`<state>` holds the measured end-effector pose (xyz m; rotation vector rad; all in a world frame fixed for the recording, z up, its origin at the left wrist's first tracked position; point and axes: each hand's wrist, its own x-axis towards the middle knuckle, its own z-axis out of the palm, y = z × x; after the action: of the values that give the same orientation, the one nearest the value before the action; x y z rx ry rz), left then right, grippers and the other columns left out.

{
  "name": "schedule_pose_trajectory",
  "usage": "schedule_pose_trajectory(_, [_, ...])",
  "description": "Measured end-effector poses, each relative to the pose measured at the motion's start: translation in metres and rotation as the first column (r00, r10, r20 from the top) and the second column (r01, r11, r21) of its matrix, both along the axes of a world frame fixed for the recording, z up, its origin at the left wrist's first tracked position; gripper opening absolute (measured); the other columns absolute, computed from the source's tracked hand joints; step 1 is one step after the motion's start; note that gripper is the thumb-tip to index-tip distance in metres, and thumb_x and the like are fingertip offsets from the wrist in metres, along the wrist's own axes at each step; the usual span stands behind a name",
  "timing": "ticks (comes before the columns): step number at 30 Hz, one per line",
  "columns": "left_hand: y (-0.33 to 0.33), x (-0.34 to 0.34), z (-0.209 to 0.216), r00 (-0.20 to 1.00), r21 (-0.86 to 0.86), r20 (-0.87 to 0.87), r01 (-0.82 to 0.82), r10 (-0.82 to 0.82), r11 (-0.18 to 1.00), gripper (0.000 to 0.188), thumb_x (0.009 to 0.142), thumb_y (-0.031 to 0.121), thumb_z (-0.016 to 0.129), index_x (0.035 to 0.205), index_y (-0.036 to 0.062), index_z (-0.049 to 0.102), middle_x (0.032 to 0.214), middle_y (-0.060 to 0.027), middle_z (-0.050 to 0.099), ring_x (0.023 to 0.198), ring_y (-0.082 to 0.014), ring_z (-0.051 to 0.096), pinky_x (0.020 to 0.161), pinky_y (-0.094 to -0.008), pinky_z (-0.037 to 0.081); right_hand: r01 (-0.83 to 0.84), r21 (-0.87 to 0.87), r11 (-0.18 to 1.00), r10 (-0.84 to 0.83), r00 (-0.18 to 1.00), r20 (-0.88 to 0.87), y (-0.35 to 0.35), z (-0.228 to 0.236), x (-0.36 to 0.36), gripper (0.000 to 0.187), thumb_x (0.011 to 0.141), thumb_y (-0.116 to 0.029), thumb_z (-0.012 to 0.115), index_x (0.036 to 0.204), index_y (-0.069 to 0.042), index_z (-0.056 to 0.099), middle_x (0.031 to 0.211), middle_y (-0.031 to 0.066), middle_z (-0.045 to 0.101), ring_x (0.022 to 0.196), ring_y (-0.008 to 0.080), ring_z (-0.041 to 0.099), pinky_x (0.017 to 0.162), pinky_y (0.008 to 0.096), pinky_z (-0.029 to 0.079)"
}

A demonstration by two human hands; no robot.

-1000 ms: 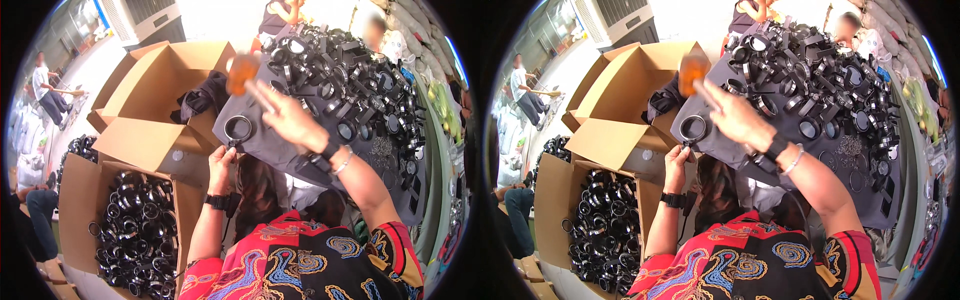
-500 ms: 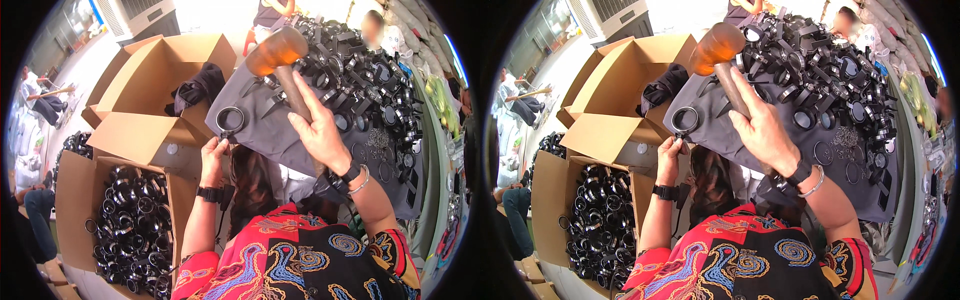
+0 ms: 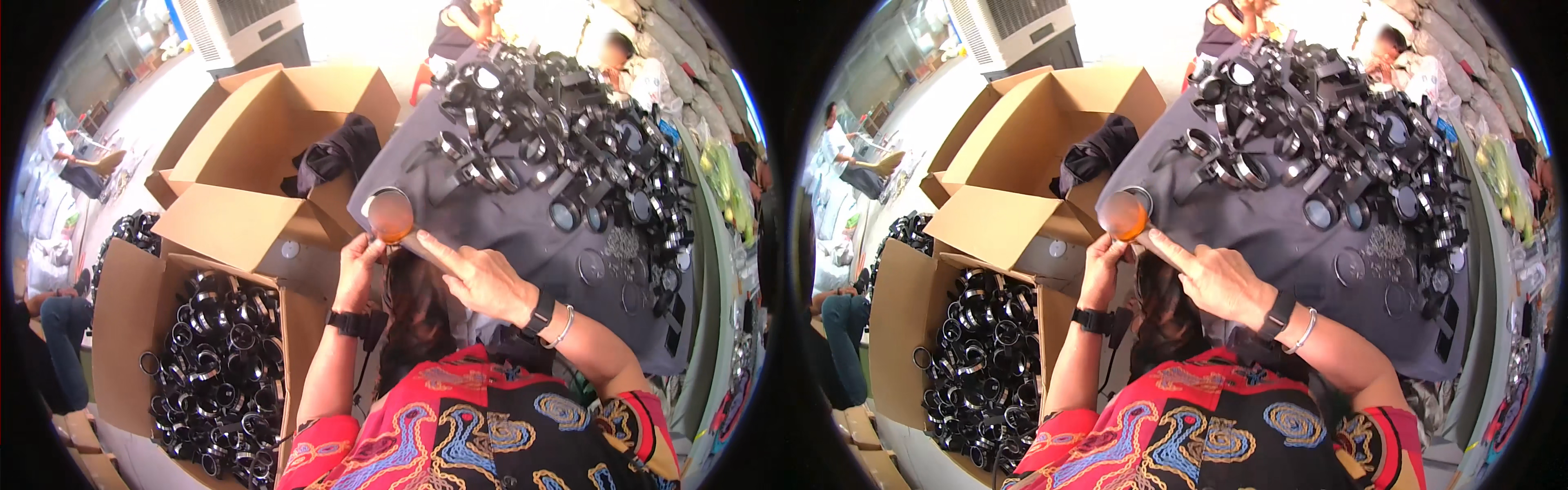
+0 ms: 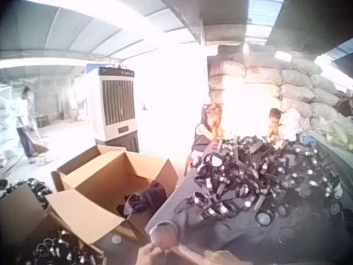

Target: The person assembles magnifying glasses by picking up a handle and a lens, fitting them together, and occasionally using a hammer to secure the lens into the handle. The person places the finished magnifying glasses into a cardboard box.

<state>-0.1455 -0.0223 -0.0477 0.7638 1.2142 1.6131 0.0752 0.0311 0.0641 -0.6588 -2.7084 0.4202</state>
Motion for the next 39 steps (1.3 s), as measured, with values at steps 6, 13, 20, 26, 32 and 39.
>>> schedule_pose_trajectory(6, [0.0,-0.008,-0.017,0.998,0.034,-0.059,0.024,-0.022,0.999,0.018,0.093,0.015,0.059,0.079,0.0046,0.06,0.072,-0.0004,0.059,0.068,-0.0095,0.052,0.068,-0.0261,0.042,-0.047,0.109,0.993,0.056,0.996,-0.075,-0.004,0.04,-0.046,0.076,0.081,-0.007,0.062,0.15,-0.018,0.032,0.072,0.017,0.058,0.062,0.0369,0.059,0.058,0.0474,0.05])
schedule_pose_trajectory(13, [0.003,-0.005,0.003,0.998,-0.004,-0.06,0.014,-0.014,1.0,0.016,0.091,0.013,0.059,0.078,0.0038,0.059,0.072,-0.0019,0.061,0.067,-0.0105,0.055,0.066,-0.0253,0.043,-0.115,0.08,0.99,0.114,0.993,0.011,0.021,0.046,-0.082,0.071,0.082,-0.008,0.06,0.148,-0.016,0.035,0.084,0.0223,0.064,0.069,0.0373,0.064,0.063,0.0467,0.054])
schedule_pose_trajectory(20, [-0.003,0.0,0.008,0.991,-0.031,-0.132,0.01,-0.014,0.999,0.023,0.091,0.015,0.061,0.071,0.0055,0.056,0.068,-0.0017,0.059,0.066,-0.0101,0.052,0.067,-0.026,0.041,-0.03,-0.097,0.995,0.024,0.998,-0.061,0.067,0.002,-0.075,0.073,0.081,-0.003,0.055,0.149,-0.015,0.032,0.116,0.0216,0.058,0.092,0.0383,0.064,0.08,0.0466,0.052])
schedule_pose_trajectory(26, [-0.001,-0.005,-0.003,0.992,-0.009,-0.126,0.0,-0.001,1.0,0.021,0.092,0.014,0.06,0.073,0.0043,0.057,0.069,-0.0022,0.059,0.067,-0.0102,0.052,0.067,-0.0258,0.042,-0.051,-0.113,0.992,-0.001,0.905,-0.425,0.07,0.052,-0.064,0.071,0.082,-0.004,0.059,0.147,-0.009,0.032,0.095,0.0308,0.062,0.081,0.0408,0.066,0.07,0.045,0.053])
schedule_pose_trajectory(32, [0.006,-0.006,-0.005,0.992,0.04,-0.123,0.039,-0.034,0.998,0.02,0.093,0.016,0.059,0.076,0.0039,0.058,0.072,-0.0025,0.06,0.069,-0.0106,0.053,0.069,-0.0254,0.042,0.143,-0.348,0.927,-0.206,0.967,-0.151,0.053,0.0,-0.041,0.076,0.081,-0.001,0.058,0.15,-0.011,0.027,0.1,0.0277,0.065,0.085,0.0401,0.067,0.073,0.0451,0.051])
schedule_pose_trajectory(39, [-0.055,-0.041,0.044,0.925,-0.082,-0.37,-0.13,0.091,0.988,0.02,0.09,0.017,0.059,0.075,0.0044,0.058,0.072,-0.0021,0.06,0.067,-0.0095,0.054,0.064,-0.0241,0.042,-0.019,-0.153,0.988,-0.073,0.814,-0.576,0.037,0.039,-0.004,0.072,0.083,-0.002,0.062,0.148,-0.006,0.032,0.135,0.0237,0.052,0.122,0.0257,0.057,0.096,0.0342,0.047])
